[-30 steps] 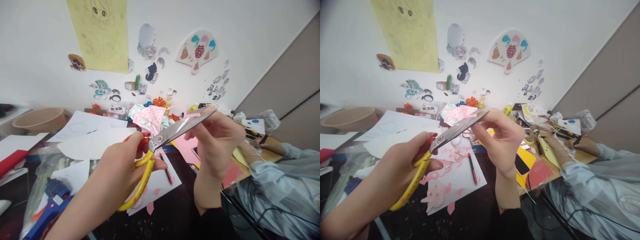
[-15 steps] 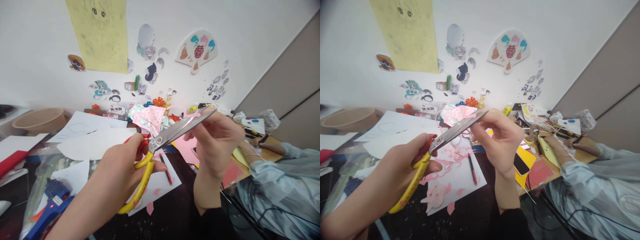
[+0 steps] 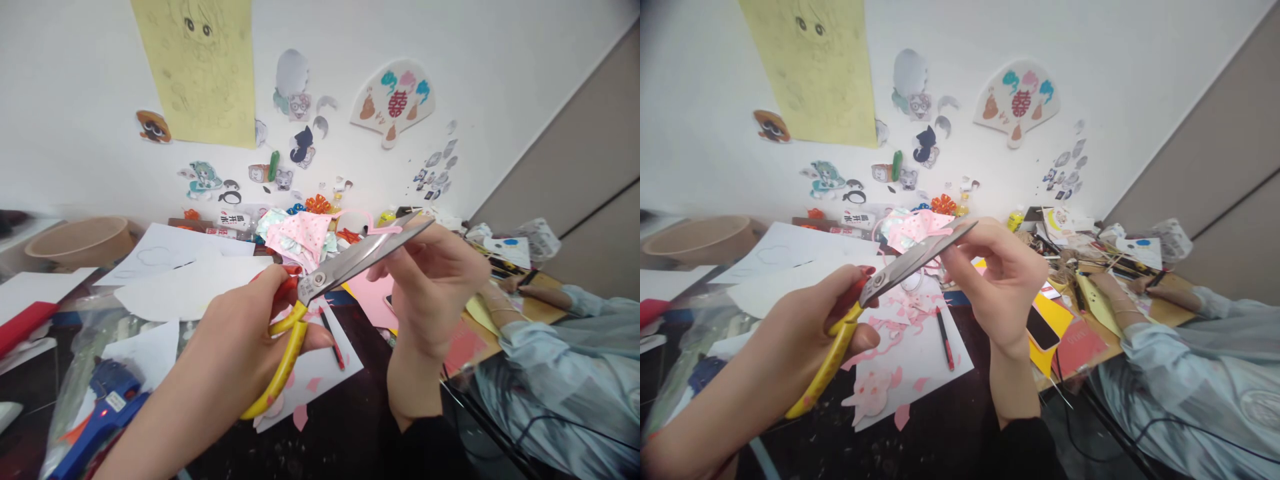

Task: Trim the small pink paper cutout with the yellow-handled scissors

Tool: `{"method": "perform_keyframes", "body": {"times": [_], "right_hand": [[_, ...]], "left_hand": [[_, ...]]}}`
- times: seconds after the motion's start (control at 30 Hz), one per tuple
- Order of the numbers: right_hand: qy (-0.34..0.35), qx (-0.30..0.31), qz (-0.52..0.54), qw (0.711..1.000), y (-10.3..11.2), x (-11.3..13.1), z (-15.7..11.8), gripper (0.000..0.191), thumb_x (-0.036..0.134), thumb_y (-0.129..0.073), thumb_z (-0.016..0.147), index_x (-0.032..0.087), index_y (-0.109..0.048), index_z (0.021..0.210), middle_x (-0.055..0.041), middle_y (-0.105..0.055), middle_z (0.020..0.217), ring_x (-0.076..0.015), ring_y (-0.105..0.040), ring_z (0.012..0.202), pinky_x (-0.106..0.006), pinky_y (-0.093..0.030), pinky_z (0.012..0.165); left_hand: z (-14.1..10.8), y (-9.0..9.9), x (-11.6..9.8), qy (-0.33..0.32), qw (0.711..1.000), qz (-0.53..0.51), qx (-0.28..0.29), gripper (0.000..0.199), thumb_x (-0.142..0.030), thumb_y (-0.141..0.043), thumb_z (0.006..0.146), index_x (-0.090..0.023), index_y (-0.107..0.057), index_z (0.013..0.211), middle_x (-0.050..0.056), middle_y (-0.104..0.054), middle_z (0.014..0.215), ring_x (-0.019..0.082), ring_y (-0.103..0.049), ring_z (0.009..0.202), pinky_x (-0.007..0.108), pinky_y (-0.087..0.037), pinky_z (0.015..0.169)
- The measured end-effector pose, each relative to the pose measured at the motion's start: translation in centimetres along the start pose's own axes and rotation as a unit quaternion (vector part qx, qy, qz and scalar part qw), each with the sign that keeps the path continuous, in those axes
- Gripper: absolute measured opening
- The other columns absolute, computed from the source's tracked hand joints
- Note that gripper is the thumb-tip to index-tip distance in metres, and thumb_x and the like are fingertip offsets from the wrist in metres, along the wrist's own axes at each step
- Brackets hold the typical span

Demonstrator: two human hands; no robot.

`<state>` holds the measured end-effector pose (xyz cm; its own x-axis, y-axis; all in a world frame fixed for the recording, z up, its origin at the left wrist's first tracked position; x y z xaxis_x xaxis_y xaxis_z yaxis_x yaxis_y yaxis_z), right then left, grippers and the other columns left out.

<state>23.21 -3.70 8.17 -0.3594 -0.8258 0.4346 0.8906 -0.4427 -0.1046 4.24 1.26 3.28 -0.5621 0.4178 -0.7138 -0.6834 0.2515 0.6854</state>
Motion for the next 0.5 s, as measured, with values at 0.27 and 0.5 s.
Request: {"method": "perform_keyframes", "body": {"times": [0.27, 0.5], "right_hand": [[0.011, -0.008, 0.006, 1.000, -0.23, -0.34, -0.06, 0.014, 0.010, -0.072, 0.077, 0.023, -0.074, 0.079, 0.0017, -0.067, 0.073, -0.0085, -0.056, 0.051, -0.024, -0.047, 0.041], [0.002, 0.010, -0.019, 1.000, -0.56, -0.47, -0.10, 0.012, 0.012, -0.074, 0.078, 0.024, -0.073, 0.077, 0.0040, -0.065, 0.066, -0.0081, -0.054, 0.048, -0.026, -0.044, 0.044]], "left_hand": [[0.34, 0.36, -0.26, -0.022, 0.998, 0.059, -0.030, 0.019, -0.026, -0.055, 0.071, -0.025, -0.042, 0.084, -0.005, -0.057, 0.066, 0.013, -0.046, 0.049, 0.025, -0.033, 0.052], [0.35, 0.43, -0.47, -0.014, 0.995, 0.089, -0.036, 0.023, -0.037, -0.056, 0.074, -0.025, -0.039, 0.085, -0.005, -0.053, 0.065, 0.016, -0.047, 0.052, 0.028, -0.032, 0.054]]}}
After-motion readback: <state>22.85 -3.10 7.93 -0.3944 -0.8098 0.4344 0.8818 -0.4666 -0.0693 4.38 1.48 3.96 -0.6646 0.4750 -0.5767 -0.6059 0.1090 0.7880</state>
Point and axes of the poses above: each hand's wrist, its own z-axis towards the middle knuckle, its own y-axis out of the back of the hand, x = y × z, the point moved 6 cm from there along z, towards the middle knuckle
